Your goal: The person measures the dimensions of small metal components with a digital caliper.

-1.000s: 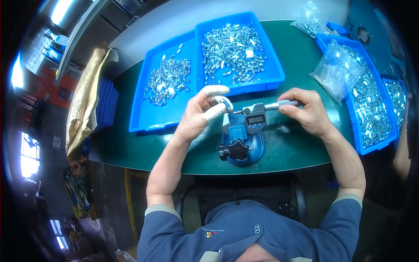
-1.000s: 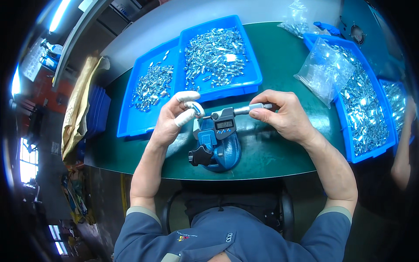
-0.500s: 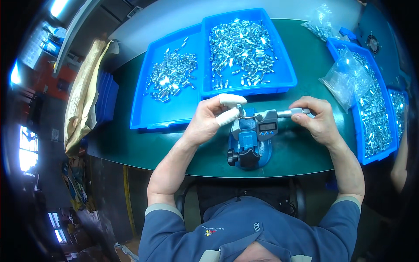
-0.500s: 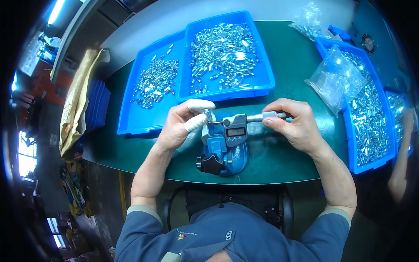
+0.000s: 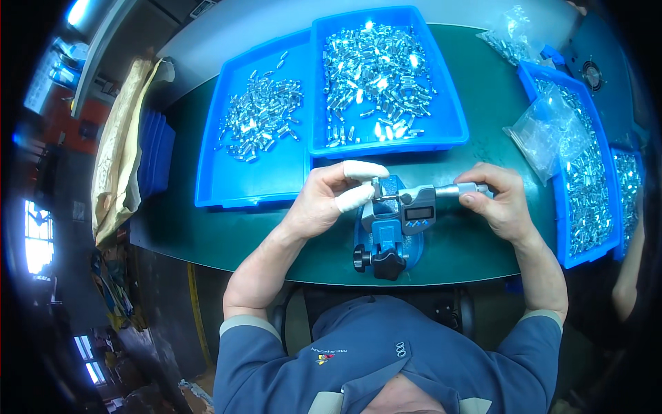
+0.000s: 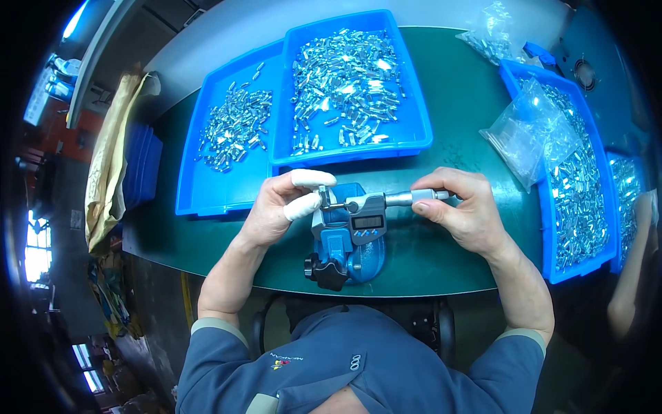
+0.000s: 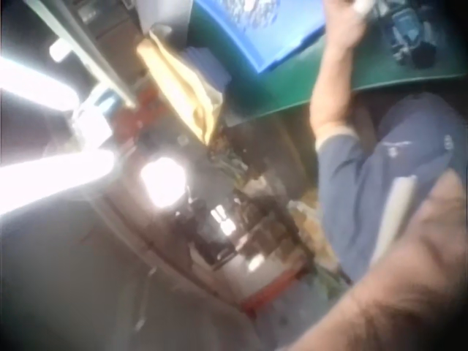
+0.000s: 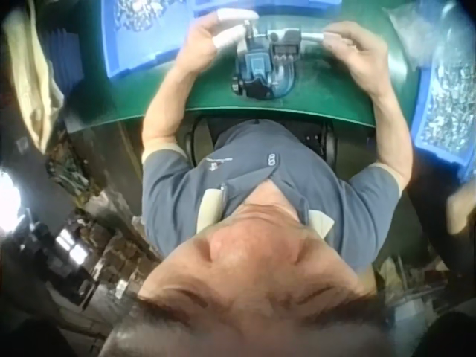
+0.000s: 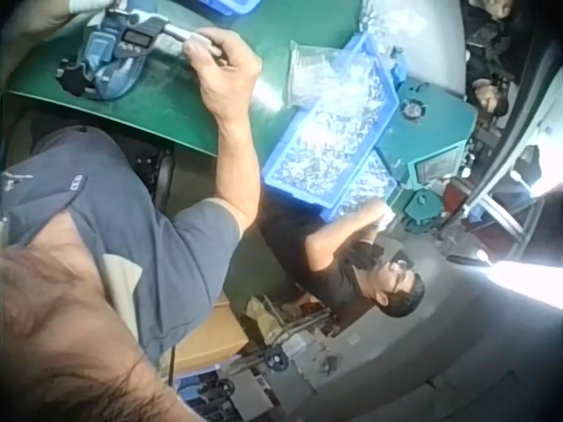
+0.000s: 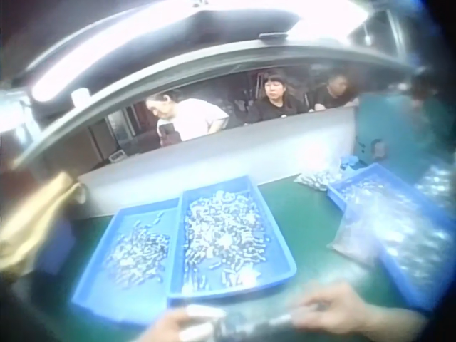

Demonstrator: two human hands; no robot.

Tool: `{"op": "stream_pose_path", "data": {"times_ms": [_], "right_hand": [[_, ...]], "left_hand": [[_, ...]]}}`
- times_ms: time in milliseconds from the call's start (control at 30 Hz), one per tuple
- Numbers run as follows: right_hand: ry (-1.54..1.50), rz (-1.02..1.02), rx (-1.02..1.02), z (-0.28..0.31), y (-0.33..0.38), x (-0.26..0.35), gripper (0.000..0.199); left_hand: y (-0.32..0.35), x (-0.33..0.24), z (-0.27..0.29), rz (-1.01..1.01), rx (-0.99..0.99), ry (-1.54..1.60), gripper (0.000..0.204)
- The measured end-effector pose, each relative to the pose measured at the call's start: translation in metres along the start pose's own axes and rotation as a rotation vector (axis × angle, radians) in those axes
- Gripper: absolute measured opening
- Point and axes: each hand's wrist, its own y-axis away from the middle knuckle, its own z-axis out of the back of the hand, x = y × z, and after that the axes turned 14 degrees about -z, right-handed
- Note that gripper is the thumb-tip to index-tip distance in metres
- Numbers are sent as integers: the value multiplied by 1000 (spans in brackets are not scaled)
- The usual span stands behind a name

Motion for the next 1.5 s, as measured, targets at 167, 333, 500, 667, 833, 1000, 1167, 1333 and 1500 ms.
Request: {"op": "stream_pose_path", "data": {"times_ms": [167, 333, 500, 667, 833, 1000, 1167, 1333, 1500], "right_hand": [[12, 28, -13, -2, -1, -2, 28], [11, 44, -14, -2, -5, -8, 30], [-2, 40, -41, -2, -3, -10, 30], [27, 58, -17, -3, -5, -8, 29], [16, 50, -3, -1, -2, -10, 27], [-12, -18, 17, 0, -2, -7, 25], [-1, 32, 11, -1, -4, -7, 27], [15, 24, 21, 0, -1, -5, 29], [41, 108, -23, -4, -1, -2, 28]], "left_hand": [[2, 0, 1, 8, 12, -1, 27], [1, 0, 1, 62, 17, 76, 28], [1, 5, -2, -20, -6, 9, 29], [2, 9, -2, -36, 1, 22, 32], [0, 14, -4, -64, 13, 43, 36], [1, 14, 0, -46, 0, 39, 34], [0, 11, -2, -42, -13, 28, 30], [0, 11, -4, -43, -32, 8, 25], [2, 8, -5, -40, -62, -7, 23]]}}
